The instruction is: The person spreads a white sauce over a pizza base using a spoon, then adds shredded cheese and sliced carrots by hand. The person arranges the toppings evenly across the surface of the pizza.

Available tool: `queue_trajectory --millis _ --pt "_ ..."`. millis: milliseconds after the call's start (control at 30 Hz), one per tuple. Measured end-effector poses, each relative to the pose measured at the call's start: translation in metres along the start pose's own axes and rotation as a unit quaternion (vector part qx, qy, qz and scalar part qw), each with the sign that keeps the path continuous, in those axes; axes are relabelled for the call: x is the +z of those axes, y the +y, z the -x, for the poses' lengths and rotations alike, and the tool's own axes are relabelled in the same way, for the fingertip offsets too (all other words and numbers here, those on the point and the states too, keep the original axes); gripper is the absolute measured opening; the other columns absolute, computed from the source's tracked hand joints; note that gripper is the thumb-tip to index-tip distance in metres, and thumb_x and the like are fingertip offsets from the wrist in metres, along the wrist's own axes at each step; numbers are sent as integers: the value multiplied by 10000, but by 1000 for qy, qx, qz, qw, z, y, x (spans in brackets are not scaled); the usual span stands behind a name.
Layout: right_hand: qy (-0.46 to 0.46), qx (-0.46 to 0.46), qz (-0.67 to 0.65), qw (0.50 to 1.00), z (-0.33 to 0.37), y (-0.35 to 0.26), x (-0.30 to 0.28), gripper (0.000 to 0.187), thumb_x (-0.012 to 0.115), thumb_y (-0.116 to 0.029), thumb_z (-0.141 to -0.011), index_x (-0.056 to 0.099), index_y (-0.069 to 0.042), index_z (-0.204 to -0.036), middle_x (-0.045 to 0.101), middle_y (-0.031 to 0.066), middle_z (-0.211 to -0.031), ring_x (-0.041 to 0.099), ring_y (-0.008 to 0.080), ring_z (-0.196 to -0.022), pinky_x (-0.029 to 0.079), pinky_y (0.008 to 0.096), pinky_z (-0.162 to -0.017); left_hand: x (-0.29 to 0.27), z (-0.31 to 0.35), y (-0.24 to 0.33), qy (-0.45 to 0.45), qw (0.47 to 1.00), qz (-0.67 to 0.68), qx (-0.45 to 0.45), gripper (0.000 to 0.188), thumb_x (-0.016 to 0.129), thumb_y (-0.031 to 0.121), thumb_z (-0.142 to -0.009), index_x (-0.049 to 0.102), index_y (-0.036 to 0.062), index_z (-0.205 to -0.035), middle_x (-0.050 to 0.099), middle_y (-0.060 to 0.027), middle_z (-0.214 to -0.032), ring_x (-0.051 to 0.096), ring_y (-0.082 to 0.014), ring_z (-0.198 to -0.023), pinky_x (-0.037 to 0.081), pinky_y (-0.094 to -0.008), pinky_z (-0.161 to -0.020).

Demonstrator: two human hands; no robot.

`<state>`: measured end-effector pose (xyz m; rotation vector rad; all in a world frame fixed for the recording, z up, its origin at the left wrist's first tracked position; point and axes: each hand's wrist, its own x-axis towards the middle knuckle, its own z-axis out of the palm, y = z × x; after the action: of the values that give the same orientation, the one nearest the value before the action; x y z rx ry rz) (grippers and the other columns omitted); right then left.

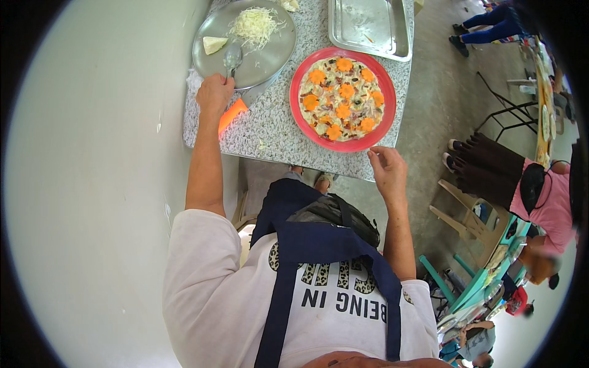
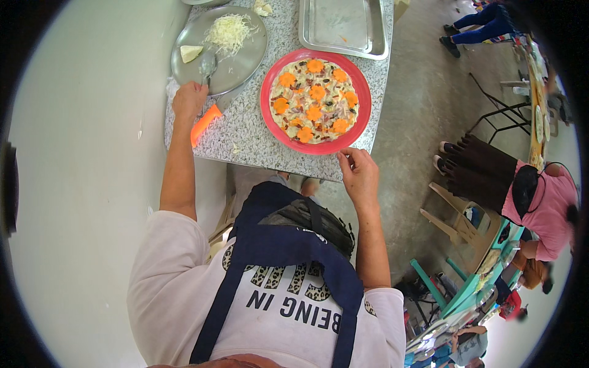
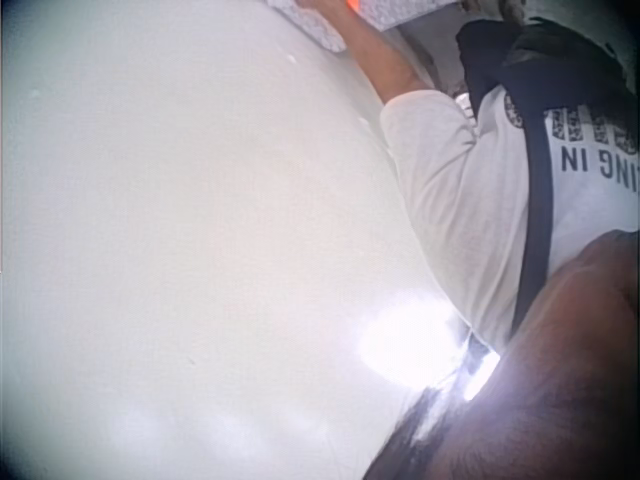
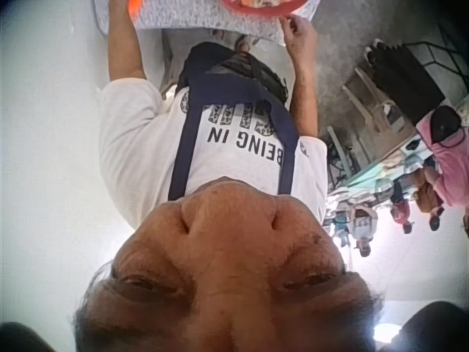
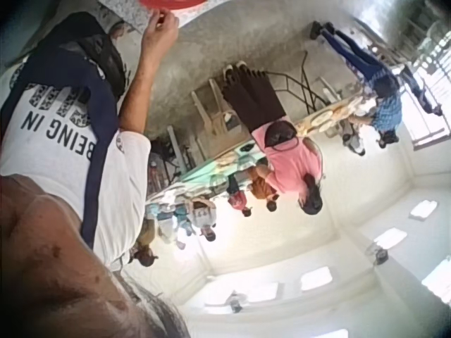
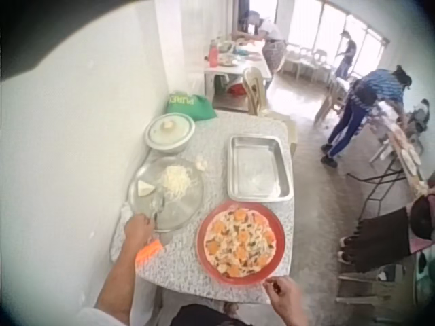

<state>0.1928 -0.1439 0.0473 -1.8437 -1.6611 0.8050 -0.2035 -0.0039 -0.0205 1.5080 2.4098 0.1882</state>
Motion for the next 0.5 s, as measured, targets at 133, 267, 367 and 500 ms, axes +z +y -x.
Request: queue_trajectory --millis 133,267,367,500 --pt "0 2 0 1000 -1 -5 3 100 692 -97 -827 682 -29 -901 614 95 -729 587 179 -606 461 310 -577 5 -3 -9 3 1000 -10 24 274 611 326 -823 677 65 -876 676 -140 -923 648 -334 -865 497 -447 -738" --pt "1 -1 11 1000 -4 -7 4 103 695 -99 -825 682 -29 -900 616 94 -731 583 182 -606 458 313 -574 4 -2 -14 33 999 -7 39 254 610 310 -829 678 70 -877 668 -135 -926 640 -326 -877 496 -443 -733" --pt "7 -10 3 1000 -7 -6 5 106 699 -103 -823 682 -29 -896 613 90 -728 579 181 -609 456 314 -573 -4 -8 -10 84 993 34 70 228 592 282 -845 682 75 -881 663 -130 -918 637 -317 -873 498 -430 -731" --pt "-3 5 18 1000 -8 -11 2 107 703 -102 -822 682 -28 -896 605 88 -725 573 179 -610 456 309 -578 -13 -31 15 125 975 94 159 188 568 222 -862 689 82 -899 655 -124 -910 633 -312 -846 497 -420 -741"
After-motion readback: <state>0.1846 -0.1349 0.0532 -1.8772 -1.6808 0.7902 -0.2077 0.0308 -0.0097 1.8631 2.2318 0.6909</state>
